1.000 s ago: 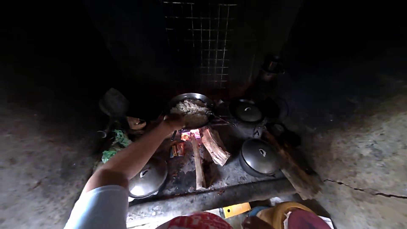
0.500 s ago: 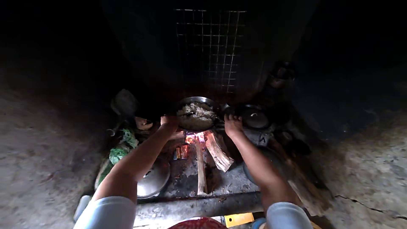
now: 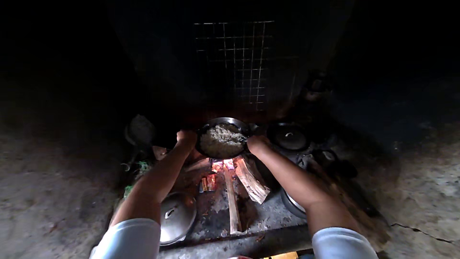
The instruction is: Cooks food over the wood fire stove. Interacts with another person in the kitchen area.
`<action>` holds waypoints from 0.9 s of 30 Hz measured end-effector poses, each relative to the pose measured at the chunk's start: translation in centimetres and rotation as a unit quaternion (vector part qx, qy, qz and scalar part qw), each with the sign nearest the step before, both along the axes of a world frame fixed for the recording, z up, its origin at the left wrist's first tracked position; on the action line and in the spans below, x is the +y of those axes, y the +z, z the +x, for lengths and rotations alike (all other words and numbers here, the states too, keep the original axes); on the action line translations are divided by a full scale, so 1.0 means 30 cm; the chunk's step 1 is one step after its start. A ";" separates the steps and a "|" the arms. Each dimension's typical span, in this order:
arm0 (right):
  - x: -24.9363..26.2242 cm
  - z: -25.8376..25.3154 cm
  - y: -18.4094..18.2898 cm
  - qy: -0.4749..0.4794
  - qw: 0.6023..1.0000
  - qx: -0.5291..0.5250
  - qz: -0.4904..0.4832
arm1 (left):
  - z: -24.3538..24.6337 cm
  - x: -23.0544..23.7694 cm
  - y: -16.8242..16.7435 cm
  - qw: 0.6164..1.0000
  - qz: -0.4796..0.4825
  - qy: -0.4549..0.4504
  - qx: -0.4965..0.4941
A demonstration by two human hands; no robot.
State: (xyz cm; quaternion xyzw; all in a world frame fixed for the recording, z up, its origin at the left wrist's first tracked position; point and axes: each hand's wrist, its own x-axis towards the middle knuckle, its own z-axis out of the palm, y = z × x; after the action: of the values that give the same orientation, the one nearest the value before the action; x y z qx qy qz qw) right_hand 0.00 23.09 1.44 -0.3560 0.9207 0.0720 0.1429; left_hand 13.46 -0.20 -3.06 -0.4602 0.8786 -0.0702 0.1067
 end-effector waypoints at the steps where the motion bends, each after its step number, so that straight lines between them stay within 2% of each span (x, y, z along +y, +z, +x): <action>1: -0.014 -0.003 -0.013 -0.003 1.000 -0.006 -0.014 | -0.010 -0.007 -0.009 1.000 0.011 0.000 -0.009; 4: -0.038 -0.043 -0.054 0.000 0.997 -0.037 -0.071 | -0.005 -0.057 0.054 0.998 0.064 -0.012 0.017; 7: -0.029 -0.070 -0.096 0.008 0.994 -0.050 -0.100 | 0.025 -0.184 0.083 0.976 0.194 -0.015 0.093; 9: -0.033 -0.077 -0.126 0.008 0.995 -0.044 -0.094 | 0.021 -0.173 0.062 0.952 0.275 0.018 0.136; 13: -0.041 -0.055 -0.167 0.018 0.994 -0.067 -0.088 | -0.039 -0.081 -0.051 0.926 0.324 0.034 0.190; 17: -0.011 -0.024 -0.165 0.030 0.994 -0.054 -0.095 | -0.056 -0.069 -0.116 0.932 0.305 0.010 0.196; 21: 0.000 -0.019 -0.126 0.012 0.993 -0.070 -0.095 | -0.002 -0.075 0.007 0.955 0.247 -0.039 0.161; 24: -0.015 -0.026 -0.120 0.029 0.992 -0.035 -0.118 | 0.036 -0.019 0.139 0.981 0.140 -0.063 0.115; 27: -0.023 -0.014 -0.084 0.050 0.990 -0.028 -0.128 | 0.039 0.069 0.192 0.997 0.028 -0.048 0.049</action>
State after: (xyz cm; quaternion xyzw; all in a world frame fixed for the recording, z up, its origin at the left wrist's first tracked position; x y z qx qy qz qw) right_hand -0.43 22.41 -1.09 -0.4187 0.8991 -0.0490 0.1177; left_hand 14.63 1.87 2.69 -0.4172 0.9055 -0.0281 0.0729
